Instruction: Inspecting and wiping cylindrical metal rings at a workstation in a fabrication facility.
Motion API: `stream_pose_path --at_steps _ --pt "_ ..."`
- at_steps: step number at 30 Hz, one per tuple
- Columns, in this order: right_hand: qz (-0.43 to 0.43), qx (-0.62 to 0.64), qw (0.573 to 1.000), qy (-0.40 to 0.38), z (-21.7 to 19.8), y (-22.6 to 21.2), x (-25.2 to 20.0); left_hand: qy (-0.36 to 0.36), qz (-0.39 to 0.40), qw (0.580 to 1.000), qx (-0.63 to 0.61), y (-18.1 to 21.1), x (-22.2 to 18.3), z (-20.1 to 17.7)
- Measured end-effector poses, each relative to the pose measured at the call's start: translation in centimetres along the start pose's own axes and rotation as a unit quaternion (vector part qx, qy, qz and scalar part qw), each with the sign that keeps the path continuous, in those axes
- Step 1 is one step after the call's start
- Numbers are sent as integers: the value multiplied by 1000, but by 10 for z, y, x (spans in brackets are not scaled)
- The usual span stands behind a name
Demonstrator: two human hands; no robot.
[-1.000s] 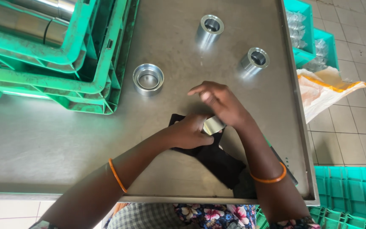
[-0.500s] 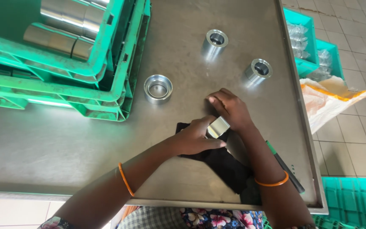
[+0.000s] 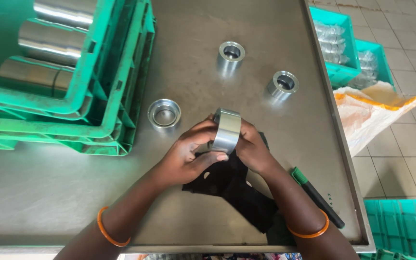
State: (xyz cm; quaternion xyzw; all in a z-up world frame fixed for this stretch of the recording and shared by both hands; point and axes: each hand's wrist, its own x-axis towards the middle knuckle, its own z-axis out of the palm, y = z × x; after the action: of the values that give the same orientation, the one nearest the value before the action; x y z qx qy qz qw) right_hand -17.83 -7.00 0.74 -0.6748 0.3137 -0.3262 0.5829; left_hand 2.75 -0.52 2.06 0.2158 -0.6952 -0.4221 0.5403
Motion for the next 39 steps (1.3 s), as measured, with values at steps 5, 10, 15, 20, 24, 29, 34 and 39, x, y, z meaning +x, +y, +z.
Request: stream_pose_path --at_steps 5,10,15,20,24,29,34,39 --pt "-204 -265 934 125 3 -21 -8 1 -52 998 -44 0 1 2" --pt "-141 -178 969 97 3 -16 -2 21 -10 999 27 -3 0 8" --pt "-95 -152 981 77 5 -17 -6 15 -16 999 46 0 2 9" --pt "-117 -178 972 101 6 -15 -2 44 3 996 71 3 2 12" --pt "-68 -108 989 70 10 -16 -5 34 -4 997 75 3 2 9" --pt "-258 -254 927 98 17 -33 -1 46 -14 998 29 0 -1 12" --pt "64 8 997 43 13 -33 -4 35 -13 997 65 0 4 10" --pt "266 100 959 -16 10 -31 -6 79 -27 983 163 -14 0 9"
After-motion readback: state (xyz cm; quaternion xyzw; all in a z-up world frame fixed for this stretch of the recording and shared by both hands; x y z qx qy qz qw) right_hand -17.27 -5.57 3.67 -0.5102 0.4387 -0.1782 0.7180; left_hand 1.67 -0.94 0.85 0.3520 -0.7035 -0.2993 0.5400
